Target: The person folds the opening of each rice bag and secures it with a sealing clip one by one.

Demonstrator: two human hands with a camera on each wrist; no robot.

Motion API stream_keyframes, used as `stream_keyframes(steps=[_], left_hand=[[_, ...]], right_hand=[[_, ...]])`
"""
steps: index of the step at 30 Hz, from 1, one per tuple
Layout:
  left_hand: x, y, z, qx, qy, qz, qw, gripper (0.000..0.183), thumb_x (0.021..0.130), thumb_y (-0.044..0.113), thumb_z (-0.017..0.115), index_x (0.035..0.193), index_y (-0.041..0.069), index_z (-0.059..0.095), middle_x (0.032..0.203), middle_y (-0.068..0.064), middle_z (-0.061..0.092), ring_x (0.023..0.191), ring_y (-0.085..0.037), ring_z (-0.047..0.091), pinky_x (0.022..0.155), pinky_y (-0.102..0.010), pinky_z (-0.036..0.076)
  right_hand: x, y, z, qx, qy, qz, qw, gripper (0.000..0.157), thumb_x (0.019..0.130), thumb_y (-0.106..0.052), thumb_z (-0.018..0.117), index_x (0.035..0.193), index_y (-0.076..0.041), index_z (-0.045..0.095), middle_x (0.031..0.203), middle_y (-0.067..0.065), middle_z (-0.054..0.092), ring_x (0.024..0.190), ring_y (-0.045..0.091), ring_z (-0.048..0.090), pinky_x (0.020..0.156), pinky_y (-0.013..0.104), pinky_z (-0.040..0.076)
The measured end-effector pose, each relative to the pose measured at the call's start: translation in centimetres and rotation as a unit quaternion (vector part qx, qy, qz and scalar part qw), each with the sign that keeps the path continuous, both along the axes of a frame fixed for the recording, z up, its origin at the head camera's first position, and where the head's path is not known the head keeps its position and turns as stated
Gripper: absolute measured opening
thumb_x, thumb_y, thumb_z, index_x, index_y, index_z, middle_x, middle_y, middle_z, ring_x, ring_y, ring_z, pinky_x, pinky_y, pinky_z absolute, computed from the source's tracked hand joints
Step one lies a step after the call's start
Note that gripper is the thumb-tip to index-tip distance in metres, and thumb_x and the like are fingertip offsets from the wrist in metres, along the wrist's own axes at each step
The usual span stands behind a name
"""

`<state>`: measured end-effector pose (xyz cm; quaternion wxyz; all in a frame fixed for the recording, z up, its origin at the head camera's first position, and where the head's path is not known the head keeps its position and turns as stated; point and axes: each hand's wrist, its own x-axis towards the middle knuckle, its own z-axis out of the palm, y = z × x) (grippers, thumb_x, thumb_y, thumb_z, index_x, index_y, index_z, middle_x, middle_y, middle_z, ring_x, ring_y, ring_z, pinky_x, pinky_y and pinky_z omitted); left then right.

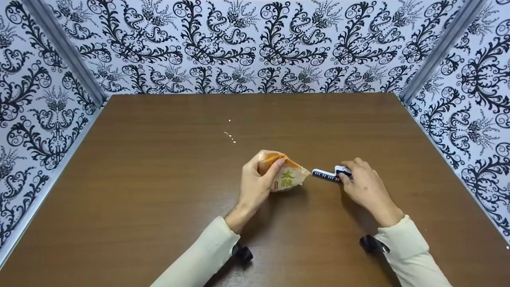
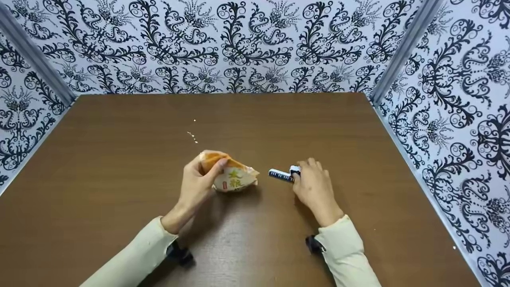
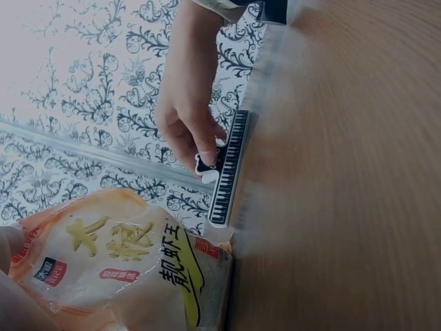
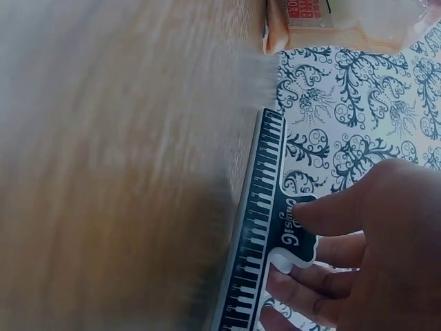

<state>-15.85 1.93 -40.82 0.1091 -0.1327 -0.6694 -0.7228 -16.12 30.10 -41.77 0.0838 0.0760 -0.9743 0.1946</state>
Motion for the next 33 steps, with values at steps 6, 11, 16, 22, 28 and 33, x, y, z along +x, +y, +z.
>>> stream_keyframes(steps=[6,11,16,22,28,33], left_hand=[[0.0,-0.1,0.0,-0.002,0.002,-0.001,1.0000,0.016,0.098,0.016,0.073,0.110,0.005,0.075,0.103,-0.014,0.078,0.088,-0.010,0.071,0.079,-0.025,0.058],[0.0,-0.1,0.0,-0.004,0.000,0.001,1.0000,0.016,0.097,0.016,0.074,0.110,0.005,0.075,0.103,-0.014,0.078,0.087,-0.010,0.071,0.077,-0.025,0.058],[0.1,0.0,0.0,-0.001,-0.001,-0.002,1.0000,0.016,0.097,0.015,0.074,0.109,0.005,0.075,0.102,-0.015,0.078,0.086,-0.011,0.071,0.077,-0.026,0.059],[0.0,-0.1,0.1,-0.005,0.002,0.000,1.0000,0.016,0.098,0.017,0.074,0.109,0.005,0.075,0.101,-0.014,0.078,0.085,-0.013,0.072,0.075,-0.026,0.059],[0.1,-0.1,0.0,0.001,-0.003,0.001,1.0000,0.017,0.098,0.017,0.073,0.109,0.004,0.075,0.102,-0.015,0.078,0.086,-0.013,0.072,0.076,-0.025,0.058],[0.1,0.0,0.0,0.001,-0.006,0.001,1.0000,0.016,0.097,0.016,0.074,0.110,0.005,0.075,0.102,-0.014,0.078,0.086,-0.011,0.071,0.076,-0.025,0.058]], right_hand=[[0.2,0.0,0.4,0.001,-0.008,0.000,1.000,0.030,0.098,-0.013,0.068,0.122,0.004,0.070,0.112,0.022,0.064,0.104,0.043,0.059,0.086,0.061,0.047],[0.3,0.0,0.4,-0.003,0.000,0.002,1.000,0.029,0.096,-0.009,0.069,0.122,0.003,0.070,0.107,0.020,0.064,0.096,0.039,0.058,0.078,0.055,0.047],[0.4,0.0,0.7,-0.008,-0.014,0.000,1.000,0.028,0.095,-0.009,0.070,0.120,0.004,0.070,0.103,0.017,0.063,0.091,0.033,0.058,0.077,0.050,0.047],[0.2,0.1,1.4,-0.024,-0.026,-0.016,0.999,0.023,0.093,-0.013,0.072,0.112,-0.001,0.073,0.098,0.012,0.065,0.087,0.028,0.060,0.075,0.041,0.044],[0.2,0.3,1.9,-0.041,-0.026,-0.052,0.997,0.024,0.092,-0.018,0.072,0.111,-0.004,0.073,0.099,0.012,0.068,0.089,0.028,0.064,0.074,0.039,0.045],[0.5,0.4,2.2,-0.070,-0.019,-0.080,0.994,0.027,0.092,-0.019,0.072,0.115,-0.004,0.073,0.103,0.015,0.072,0.092,0.031,0.068,0.076,0.042,0.047]])
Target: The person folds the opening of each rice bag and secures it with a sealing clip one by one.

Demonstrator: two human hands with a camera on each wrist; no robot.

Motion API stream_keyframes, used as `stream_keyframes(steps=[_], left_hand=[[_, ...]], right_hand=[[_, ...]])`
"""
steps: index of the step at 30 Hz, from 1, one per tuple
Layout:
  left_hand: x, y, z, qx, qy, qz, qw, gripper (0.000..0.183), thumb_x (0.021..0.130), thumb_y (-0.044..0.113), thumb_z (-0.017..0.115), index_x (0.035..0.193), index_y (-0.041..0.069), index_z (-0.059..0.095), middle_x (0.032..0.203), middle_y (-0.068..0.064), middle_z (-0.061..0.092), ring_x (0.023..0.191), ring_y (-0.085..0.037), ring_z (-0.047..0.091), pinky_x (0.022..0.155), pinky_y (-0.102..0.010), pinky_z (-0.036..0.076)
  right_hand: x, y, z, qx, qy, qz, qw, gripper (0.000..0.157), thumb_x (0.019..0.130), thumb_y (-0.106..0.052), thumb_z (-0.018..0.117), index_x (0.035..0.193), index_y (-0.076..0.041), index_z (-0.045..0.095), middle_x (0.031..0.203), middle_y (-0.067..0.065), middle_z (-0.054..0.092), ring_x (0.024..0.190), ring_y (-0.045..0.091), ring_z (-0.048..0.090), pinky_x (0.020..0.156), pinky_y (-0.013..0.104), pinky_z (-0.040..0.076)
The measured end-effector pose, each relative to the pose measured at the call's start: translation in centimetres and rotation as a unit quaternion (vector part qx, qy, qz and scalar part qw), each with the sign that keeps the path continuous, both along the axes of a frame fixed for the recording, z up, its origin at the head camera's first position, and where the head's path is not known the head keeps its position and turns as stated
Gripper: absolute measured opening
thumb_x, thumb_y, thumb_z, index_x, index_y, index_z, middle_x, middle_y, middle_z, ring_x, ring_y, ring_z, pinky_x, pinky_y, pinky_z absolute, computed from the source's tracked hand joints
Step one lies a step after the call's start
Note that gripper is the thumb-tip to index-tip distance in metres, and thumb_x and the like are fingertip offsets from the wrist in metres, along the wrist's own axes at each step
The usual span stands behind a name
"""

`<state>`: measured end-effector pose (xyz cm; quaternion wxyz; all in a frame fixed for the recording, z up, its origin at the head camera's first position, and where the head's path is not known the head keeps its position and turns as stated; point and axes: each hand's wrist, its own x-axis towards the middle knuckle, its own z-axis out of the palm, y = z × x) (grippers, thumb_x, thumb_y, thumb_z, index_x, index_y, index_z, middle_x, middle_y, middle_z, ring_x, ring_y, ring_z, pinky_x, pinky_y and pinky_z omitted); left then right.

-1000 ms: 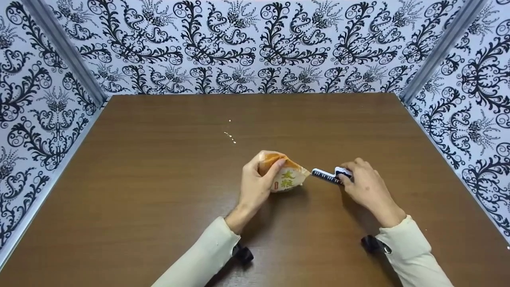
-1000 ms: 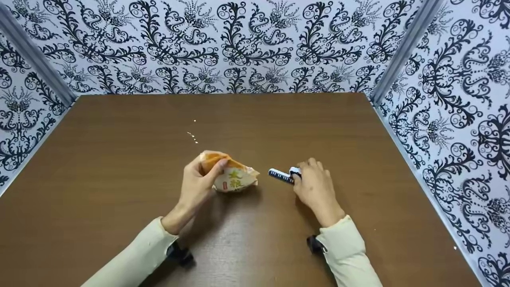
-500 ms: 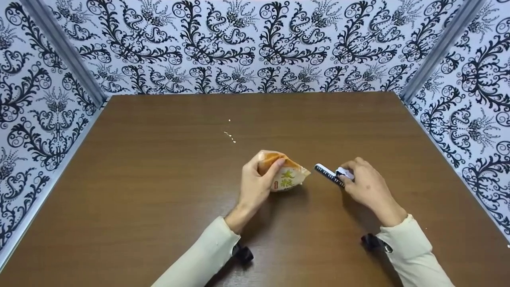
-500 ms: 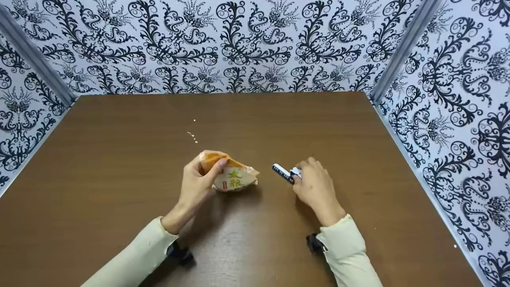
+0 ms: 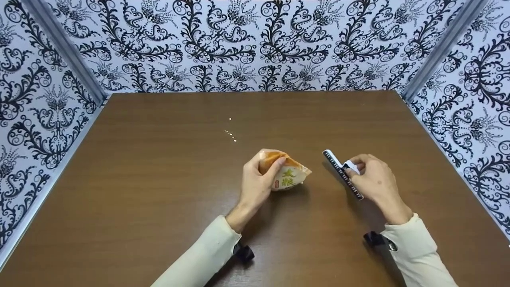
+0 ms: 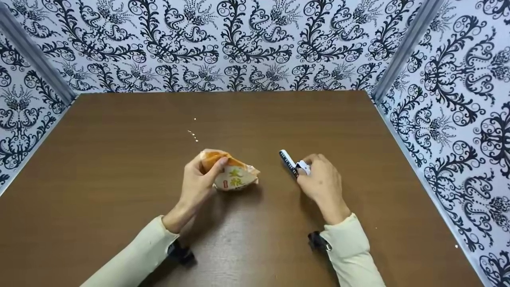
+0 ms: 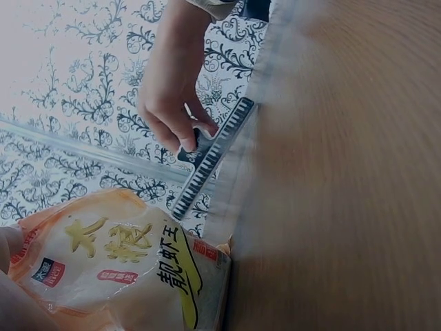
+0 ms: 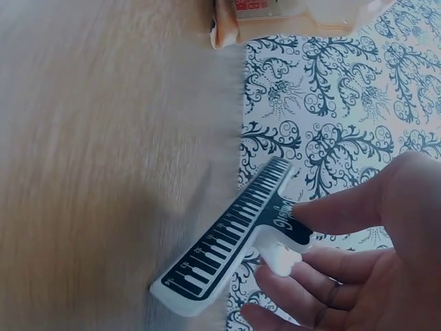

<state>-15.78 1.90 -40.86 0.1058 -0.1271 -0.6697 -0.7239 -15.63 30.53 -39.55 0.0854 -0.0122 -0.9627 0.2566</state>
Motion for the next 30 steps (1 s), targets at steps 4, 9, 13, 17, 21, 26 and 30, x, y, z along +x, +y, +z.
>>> stream_keyframes(steps=[4,9,13,17,21,26,30], left_hand=[[0.0,0.0,0.0,-0.001,-0.005,0.001,1.0000,0.016,0.097,0.015,0.074,0.110,0.006,0.075,0.102,-0.014,0.078,0.086,-0.010,0.071,0.075,-0.024,0.058],[0.0,-0.1,0.0,-0.007,-0.004,0.009,0.9999,0.017,0.097,0.016,0.075,0.110,0.005,0.075,0.102,-0.014,0.078,0.085,-0.012,0.071,0.075,-0.025,0.058],[0.0,-0.2,0.2,-0.010,-0.003,0.013,0.9999,0.016,0.097,0.016,0.075,0.109,0.005,0.075,0.101,-0.013,0.078,0.084,-0.012,0.071,0.074,-0.025,0.058],[-0.1,-0.2,0.2,-0.011,0.002,0.010,0.9999,0.017,0.097,0.016,0.074,0.110,0.004,0.074,0.102,-0.014,0.078,0.085,-0.012,0.071,0.074,-0.025,0.058],[-0.1,-0.2,0.2,-0.007,0.002,0.010,0.9999,0.017,0.097,0.014,0.075,0.109,0.003,0.074,0.101,-0.015,0.078,0.084,-0.012,0.071,0.074,-0.025,0.058],[0.0,0.0,0.2,-0.006,-0.002,0.010,0.9999,0.018,0.097,0.015,0.075,0.109,0.002,0.074,0.101,-0.016,0.078,0.085,-0.013,0.072,0.075,-0.026,0.058],[0.0,0.1,0.2,-0.007,-0.008,0.010,0.9999,0.018,0.097,0.016,0.074,0.110,0.003,0.074,0.102,-0.016,0.078,0.086,-0.012,0.071,0.076,-0.026,0.059]], right_hand=[[0.2,0.0,0.0,-0.013,0.031,0.003,0.999,0.025,0.092,-0.016,0.074,0.114,-0.004,0.073,0.103,0.015,0.072,0.092,0.031,0.069,0.077,0.040,0.047],[0.3,-0.2,0.0,-0.030,0.074,0.013,0.997,0.023,0.090,-0.010,0.077,0.112,-0.005,0.073,0.100,0.014,0.073,0.088,0.028,0.069,0.078,0.032,0.048],[0.5,-0.4,0.0,-0.053,0.095,0.014,0.994,0.023,0.088,-0.006,0.078,0.110,-0.003,0.073,0.097,0.014,0.075,0.085,0.026,0.069,0.074,0.015,0.046],[0.7,-0.5,0.1,-0.073,0.109,0.007,0.991,0.022,0.087,-0.006,0.079,0.107,-0.001,0.072,0.094,0.015,0.075,0.083,0.025,0.068,0.071,0.006,0.043],[0.8,-0.6,0.0,-0.088,0.115,0.003,0.989,0.023,0.087,-0.007,0.081,0.106,0.000,0.070,0.093,0.017,0.074,0.082,0.023,0.067,0.070,0.005,0.044],[0.8,-0.7,-0.4,-0.101,0.133,0.007,0.986,0.023,0.088,-0.007,0.082,0.106,0.001,0.070,0.095,0.019,0.074,0.085,0.028,0.069,0.072,0.002,0.044],[0.8,-0.6,-0.9,-0.099,0.155,0.015,0.983,0.022,0.088,-0.006,0.082,0.105,0.002,0.071,0.097,0.017,0.073,0.087,0.028,0.071,0.074,-0.001,0.044]])
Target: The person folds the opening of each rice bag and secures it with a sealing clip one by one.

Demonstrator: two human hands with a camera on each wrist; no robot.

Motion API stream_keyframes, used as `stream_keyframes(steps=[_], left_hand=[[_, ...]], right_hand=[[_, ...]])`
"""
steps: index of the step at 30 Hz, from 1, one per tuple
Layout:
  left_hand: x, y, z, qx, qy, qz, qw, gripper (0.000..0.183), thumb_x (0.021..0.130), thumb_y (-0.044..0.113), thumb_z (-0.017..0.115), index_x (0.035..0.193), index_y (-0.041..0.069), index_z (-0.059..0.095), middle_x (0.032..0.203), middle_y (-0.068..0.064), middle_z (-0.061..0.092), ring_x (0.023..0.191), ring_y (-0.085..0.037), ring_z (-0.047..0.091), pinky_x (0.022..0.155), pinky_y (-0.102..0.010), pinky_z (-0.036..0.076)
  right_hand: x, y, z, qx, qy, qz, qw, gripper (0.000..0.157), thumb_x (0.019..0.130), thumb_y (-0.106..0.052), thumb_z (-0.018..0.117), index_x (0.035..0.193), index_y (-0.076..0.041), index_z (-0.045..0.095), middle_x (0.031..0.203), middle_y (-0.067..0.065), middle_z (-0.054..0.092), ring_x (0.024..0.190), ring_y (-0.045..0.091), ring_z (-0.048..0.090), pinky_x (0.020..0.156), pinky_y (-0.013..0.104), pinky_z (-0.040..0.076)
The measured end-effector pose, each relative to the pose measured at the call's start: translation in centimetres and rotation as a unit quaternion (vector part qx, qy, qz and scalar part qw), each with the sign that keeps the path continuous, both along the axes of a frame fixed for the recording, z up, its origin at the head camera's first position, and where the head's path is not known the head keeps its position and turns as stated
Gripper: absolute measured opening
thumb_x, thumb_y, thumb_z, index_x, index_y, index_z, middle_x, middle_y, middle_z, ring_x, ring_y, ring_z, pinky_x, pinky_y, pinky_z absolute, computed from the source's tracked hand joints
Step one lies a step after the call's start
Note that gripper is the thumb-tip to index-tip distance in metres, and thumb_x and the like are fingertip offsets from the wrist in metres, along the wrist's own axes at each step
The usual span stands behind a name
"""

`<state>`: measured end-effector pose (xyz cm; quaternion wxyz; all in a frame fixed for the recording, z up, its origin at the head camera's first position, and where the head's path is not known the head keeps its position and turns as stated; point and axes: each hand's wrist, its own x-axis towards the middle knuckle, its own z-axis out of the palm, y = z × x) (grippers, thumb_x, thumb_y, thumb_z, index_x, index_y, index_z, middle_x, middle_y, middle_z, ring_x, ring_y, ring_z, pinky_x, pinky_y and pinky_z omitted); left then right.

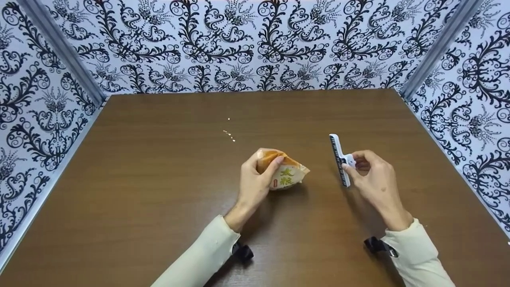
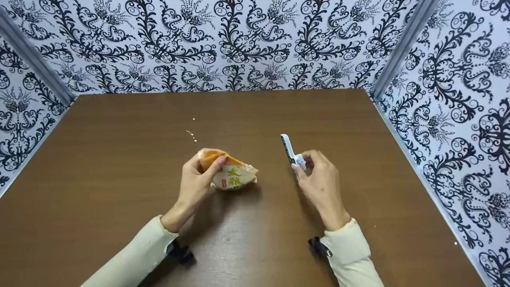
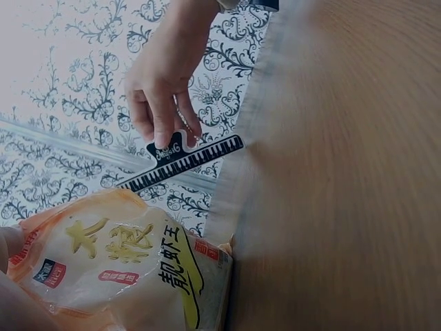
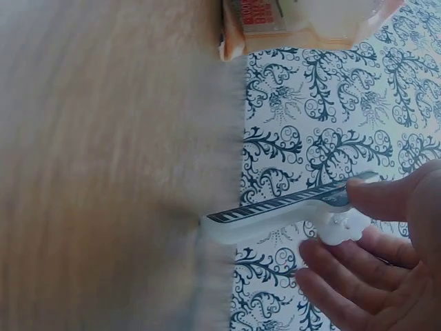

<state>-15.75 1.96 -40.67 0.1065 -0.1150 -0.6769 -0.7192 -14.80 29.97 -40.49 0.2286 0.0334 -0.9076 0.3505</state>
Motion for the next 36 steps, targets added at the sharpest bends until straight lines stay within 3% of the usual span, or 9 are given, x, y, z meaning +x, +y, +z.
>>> stream_keyframes(steps=[9,19,36], left_hand=[[0.0,0.0,0.0,0.002,0.005,-0.004,1.0000,0.017,0.097,0.015,0.075,0.110,0.004,0.074,0.102,-0.015,0.078,0.085,-0.013,0.071,0.074,-0.027,0.059],[0.0,0.0,-0.1,0.002,0.001,-0.001,1.0000,0.016,0.097,0.016,0.075,0.110,0.006,0.075,0.101,-0.013,0.079,0.083,-0.010,0.070,0.073,-0.024,0.057],[0.1,-0.1,0.0,0.000,0.000,-0.001,1.0000,0.017,0.097,0.016,0.075,0.110,0.005,0.075,0.101,-0.014,0.078,0.083,-0.011,0.071,0.074,-0.025,0.058]], right_hand=[[0.0,0.0,-0.7,-0.001,0.059,0.030,0.998,0.024,0.082,0.002,0.085,0.104,0.003,0.074,0.092,0.011,0.068,0.080,0.009,0.063,0.076,0.003,0.047],[-0.1,0.0,-0.7,0.020,0.077,0.060,0.995,0.028,0.078,0.005,0.087,0.104,0.004,0.075,0.090,0.010,0.069,0.080,0.010,0.064,0.076,0.003,0.048],[0.4,-0.3,0.3,0.028,0.031,0.107,0.993,0.024,0.079,0.008,0.085,0.099,-0.001,0.076,0.088,0.005,0.071,0.077,0.000,0.062,0.070,0.006,0.049]])
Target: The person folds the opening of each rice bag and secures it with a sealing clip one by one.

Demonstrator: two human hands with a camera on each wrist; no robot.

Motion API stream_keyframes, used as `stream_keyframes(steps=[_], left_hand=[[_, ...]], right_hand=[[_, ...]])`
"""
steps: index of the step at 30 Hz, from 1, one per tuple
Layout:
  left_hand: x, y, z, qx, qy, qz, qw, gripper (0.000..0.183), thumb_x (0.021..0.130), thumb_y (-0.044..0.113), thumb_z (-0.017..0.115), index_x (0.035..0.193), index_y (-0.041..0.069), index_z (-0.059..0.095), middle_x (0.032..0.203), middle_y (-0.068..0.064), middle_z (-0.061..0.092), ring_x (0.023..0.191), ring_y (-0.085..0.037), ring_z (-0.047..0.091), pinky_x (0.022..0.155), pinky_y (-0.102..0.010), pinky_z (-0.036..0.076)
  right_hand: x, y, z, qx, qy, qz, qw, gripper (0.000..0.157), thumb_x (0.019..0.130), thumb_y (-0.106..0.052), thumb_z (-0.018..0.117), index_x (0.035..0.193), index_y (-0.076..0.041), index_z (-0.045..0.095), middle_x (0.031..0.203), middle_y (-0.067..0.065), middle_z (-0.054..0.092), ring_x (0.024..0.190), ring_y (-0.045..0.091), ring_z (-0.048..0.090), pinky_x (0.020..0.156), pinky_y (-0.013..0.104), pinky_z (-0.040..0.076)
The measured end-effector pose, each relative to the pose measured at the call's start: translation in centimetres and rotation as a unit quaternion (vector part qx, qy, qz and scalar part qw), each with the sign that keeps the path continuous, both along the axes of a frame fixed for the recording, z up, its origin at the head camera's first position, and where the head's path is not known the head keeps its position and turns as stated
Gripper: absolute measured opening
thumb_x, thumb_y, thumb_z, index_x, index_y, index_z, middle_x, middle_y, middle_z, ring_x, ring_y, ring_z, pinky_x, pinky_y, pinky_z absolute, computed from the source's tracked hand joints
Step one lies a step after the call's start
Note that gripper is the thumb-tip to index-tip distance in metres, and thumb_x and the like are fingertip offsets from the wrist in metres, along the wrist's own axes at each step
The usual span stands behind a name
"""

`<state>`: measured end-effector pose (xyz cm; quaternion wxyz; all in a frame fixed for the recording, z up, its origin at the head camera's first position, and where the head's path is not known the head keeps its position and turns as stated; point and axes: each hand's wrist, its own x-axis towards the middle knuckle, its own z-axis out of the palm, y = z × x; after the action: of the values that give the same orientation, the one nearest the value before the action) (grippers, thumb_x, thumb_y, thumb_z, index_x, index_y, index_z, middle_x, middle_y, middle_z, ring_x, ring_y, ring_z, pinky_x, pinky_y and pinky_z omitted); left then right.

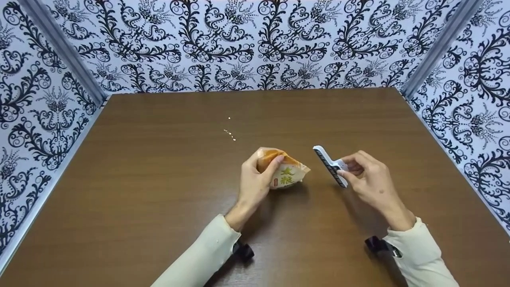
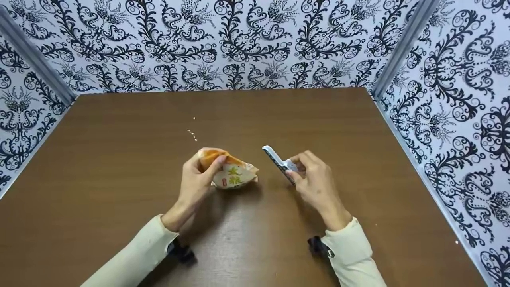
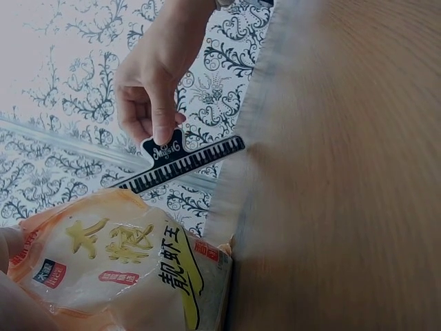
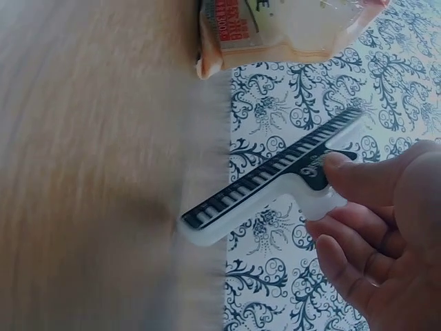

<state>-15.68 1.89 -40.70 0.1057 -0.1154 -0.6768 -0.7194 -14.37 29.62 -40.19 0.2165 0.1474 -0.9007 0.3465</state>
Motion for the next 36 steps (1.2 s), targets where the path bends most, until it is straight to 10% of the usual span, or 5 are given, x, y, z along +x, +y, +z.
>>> stream_keyframes(steps=[36], left_hand=[[0.0,0.1,-0.1,0.004,0.007,-0.002,1.0000,0.017,0.097,0.015,0.074,0.111,0.005,0.075,0.103,-0.014,0.078,0.087,-0.011,0.071,0.077,-0.024,0.057]], right_hand=[[0.8,0.5,1.1,-0.035,-0.040,0.085,0.995,0.025,0.076,0.004,0.088,0.092,-0.013,0.083,0.079,0.000,0.072,0.073,-0.001,0.064,0.065,0.011,0.051]])
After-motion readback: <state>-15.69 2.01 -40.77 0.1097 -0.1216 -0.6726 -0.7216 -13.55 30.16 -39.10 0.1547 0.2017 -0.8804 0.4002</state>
